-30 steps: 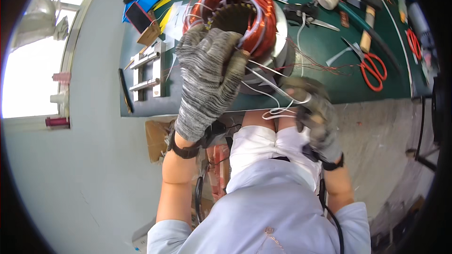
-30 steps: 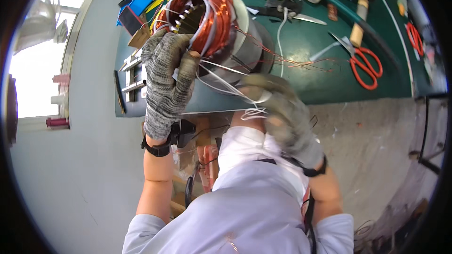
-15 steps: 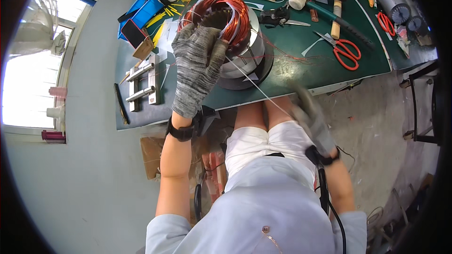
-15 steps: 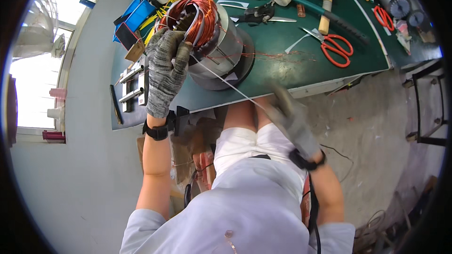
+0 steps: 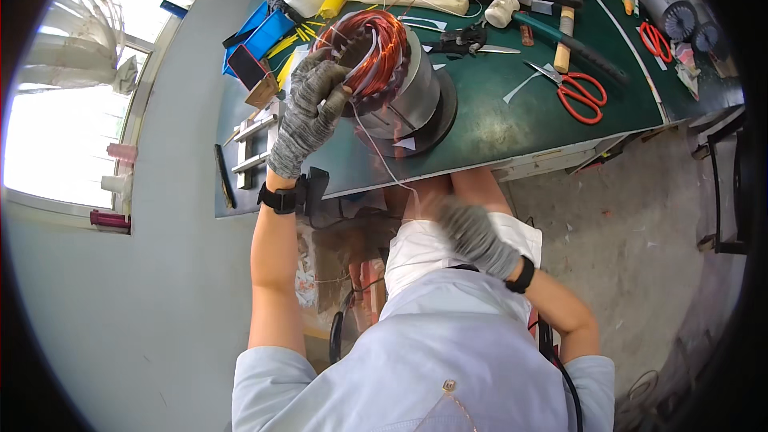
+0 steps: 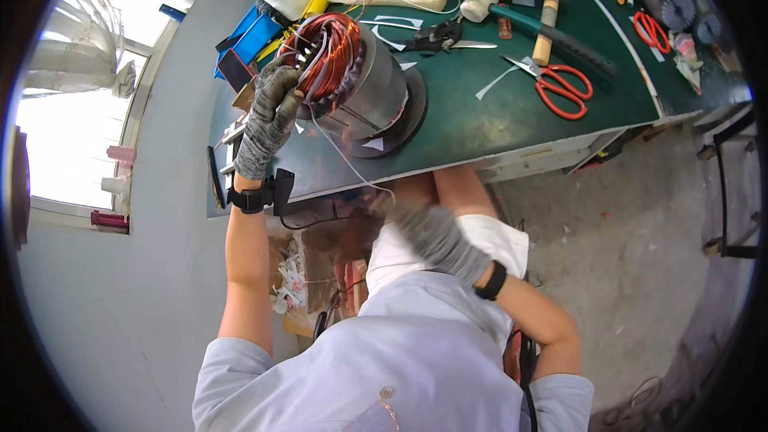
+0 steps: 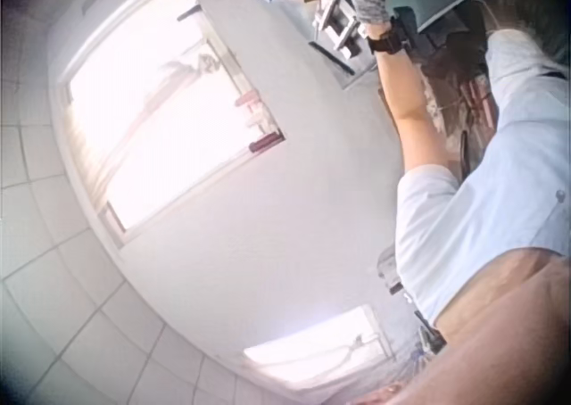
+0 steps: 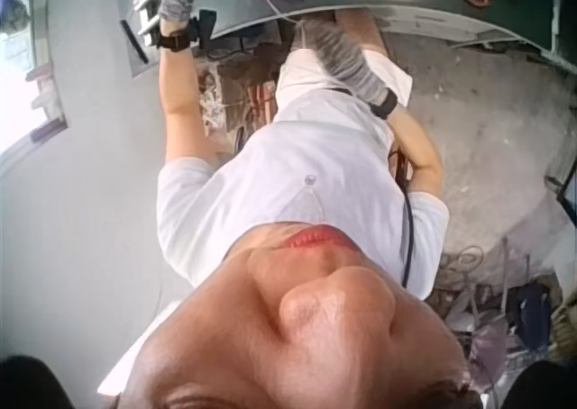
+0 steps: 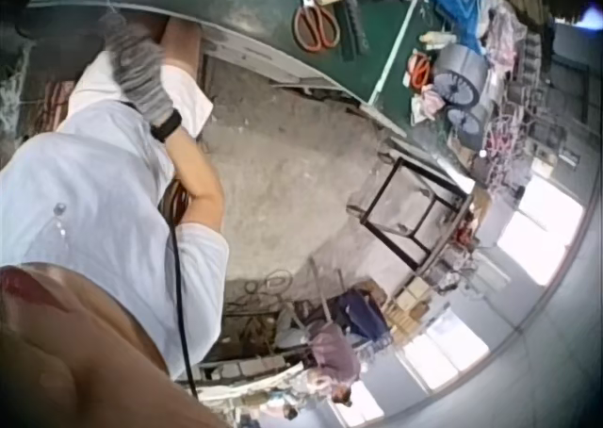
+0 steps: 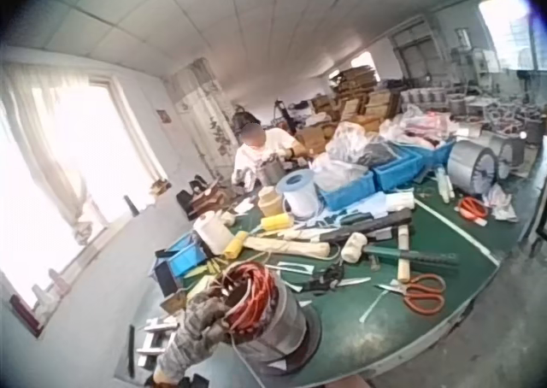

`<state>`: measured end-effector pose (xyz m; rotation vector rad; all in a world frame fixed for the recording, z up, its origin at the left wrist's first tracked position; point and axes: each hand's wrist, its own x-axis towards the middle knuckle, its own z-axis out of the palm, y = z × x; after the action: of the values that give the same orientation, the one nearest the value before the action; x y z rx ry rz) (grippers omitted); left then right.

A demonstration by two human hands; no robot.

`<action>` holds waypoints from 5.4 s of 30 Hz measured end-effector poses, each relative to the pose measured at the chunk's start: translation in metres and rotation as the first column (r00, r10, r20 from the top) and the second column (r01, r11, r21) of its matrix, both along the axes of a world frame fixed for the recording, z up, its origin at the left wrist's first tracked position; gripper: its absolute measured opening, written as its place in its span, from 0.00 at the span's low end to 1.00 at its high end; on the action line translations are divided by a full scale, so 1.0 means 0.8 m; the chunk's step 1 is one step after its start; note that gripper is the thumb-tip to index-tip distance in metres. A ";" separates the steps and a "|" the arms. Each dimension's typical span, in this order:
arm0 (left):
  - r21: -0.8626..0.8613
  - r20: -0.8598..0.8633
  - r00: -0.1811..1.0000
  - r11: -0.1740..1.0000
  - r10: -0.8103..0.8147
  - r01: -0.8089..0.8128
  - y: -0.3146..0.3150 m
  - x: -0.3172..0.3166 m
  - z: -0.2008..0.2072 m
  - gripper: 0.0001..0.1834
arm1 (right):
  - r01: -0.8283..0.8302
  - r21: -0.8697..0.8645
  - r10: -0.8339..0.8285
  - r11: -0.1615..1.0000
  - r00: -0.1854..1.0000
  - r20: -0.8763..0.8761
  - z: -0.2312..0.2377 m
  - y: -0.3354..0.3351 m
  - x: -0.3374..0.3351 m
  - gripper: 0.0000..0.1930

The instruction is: Winding copper wire through a motor stator and securing the coils with ties.

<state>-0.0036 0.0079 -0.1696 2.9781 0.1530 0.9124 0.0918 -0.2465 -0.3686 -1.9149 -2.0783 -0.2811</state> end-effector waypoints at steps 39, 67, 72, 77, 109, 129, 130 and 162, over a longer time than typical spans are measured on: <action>-0.170 -0.211 0.975 0.985 -0.075 0.039 0.013 0.016 0.046 0.15 | 0.357 0.376 -0.040 0.855 0.769 -0.638 0.148 0.059 0.105 0.15; 0.208 0.037 0.948 0.926 0.315 -0.316 -0.013 0.006 0.046 0.42 | -0.068 0.760 0.435 0.646 0.851 -0.294 0.272 0.210 0.108 0.15; 0.094 0.118 0.963 0.962 0.244 -0.255 -0.013 0.009 0.018 0.35 | -0.093 0.348 0.347 0.933 -0.031 -0.938 0.253 0.143 0.116 0.13; 0.064 0.101 0.994 0.997 -0.042 0.036 0.001 0.018 -0.001 0.16 | 0.174 0.473 0.177 0.864 0.774 -0.608 0.138 0.128 0.112 0.14; -0.076 0.219 0.964 0.983 -0.147 0.167 0.012 0.012 -0.014 0.13 | -0.096 0.027 -0.046 0.995 -0.681 -0.731 0.238 0.110 0.087 0.14; 0.023 0.437 0.880 0.976 0.186 -0.217 -0.032 0.037 -0.039 0.17 | -0.078 0.311 0.100 0.947 -0.851 -0.516 0.243 0.139 0.041 0.06; 0.032 0.491 0.849 0.970 0.194 -0.240 -0.039 0.042 -0.038 0.19 | -0.028 0.358 0.118 0.933 -0.918 -0.378 0.221 0.134 0.047 0.07; -0.626 0.561 0.750 0.773 0.351 0.106 -0.057 -0.012 -0.050 0.25 | 0.185 0.372 0.408 0.910 -0.562 -0.720 0.182 0.145 0.038 0.08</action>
<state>-0.0135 -0.0380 -0.2100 1.9096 0.5310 1.5021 0.1222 -0.1308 -0.2232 -0.5493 -0.5380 0.9288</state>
